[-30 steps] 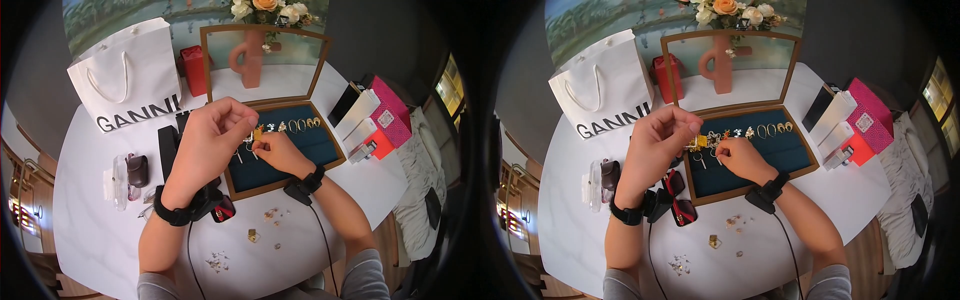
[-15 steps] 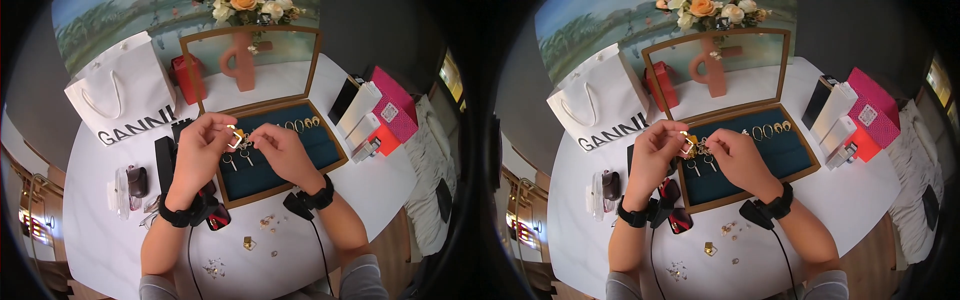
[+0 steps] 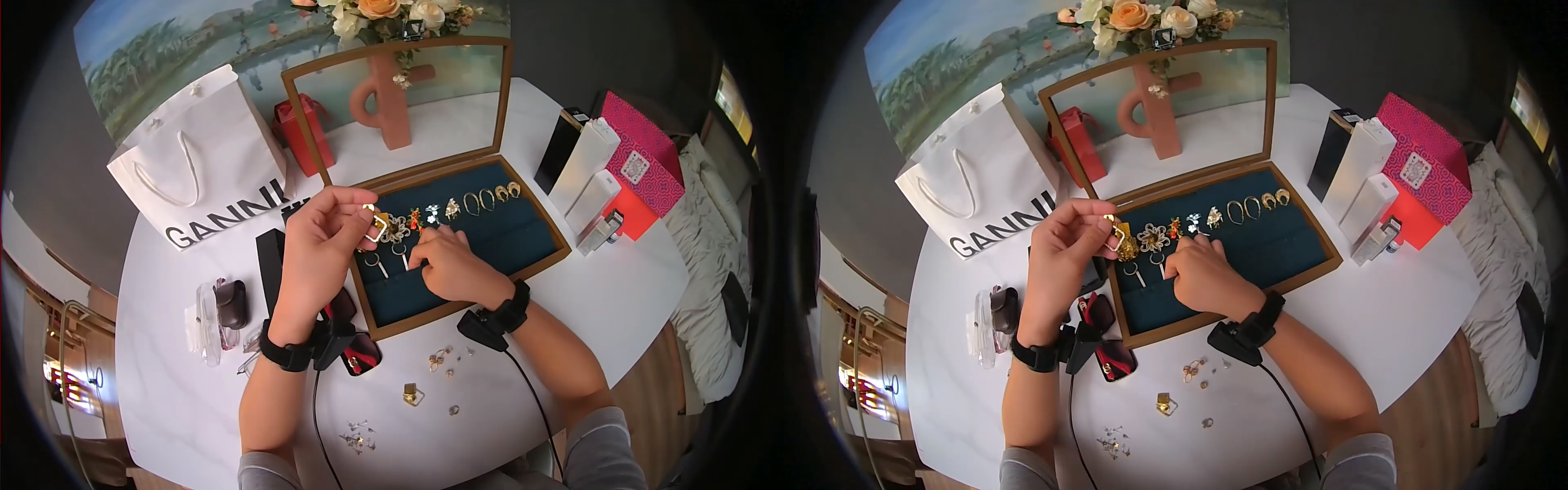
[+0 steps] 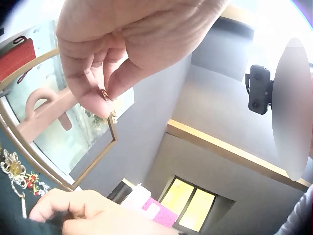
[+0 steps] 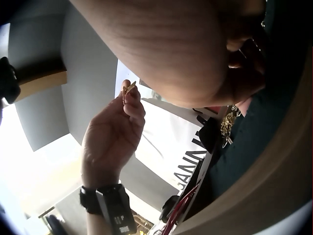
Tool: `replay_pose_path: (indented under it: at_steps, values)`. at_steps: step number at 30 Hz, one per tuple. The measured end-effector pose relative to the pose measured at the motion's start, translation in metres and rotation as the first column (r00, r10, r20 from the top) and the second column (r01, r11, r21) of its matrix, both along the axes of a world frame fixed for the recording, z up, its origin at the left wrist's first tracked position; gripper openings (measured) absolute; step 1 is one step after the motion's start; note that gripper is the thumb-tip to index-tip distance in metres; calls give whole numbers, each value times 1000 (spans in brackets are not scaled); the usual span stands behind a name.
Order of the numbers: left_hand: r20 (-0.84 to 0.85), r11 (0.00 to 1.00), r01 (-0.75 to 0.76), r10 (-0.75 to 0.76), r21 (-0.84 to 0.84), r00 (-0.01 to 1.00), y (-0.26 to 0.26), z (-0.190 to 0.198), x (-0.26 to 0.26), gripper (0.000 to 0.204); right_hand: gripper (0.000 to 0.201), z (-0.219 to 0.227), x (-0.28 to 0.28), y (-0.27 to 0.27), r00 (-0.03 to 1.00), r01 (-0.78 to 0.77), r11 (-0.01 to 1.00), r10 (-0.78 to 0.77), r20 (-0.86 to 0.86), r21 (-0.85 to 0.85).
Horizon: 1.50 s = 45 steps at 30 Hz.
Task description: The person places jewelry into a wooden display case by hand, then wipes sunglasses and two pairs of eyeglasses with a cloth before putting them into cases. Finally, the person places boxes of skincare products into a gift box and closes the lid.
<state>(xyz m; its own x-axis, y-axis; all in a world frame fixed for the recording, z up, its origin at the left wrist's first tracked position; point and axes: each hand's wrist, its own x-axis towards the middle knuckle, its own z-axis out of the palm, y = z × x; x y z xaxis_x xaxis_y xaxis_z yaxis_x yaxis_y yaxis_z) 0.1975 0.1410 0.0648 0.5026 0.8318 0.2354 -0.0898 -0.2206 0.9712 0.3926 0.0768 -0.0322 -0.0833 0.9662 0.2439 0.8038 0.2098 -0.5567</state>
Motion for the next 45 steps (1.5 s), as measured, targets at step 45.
replay_pose_path:
  at_steps: [45]
  values:
    - [42, 993, 97, -94, -65, 995, 2, -8, 2, 14, 18, 66, -28, -11, 743, 35, 895, 274, -610, 445]
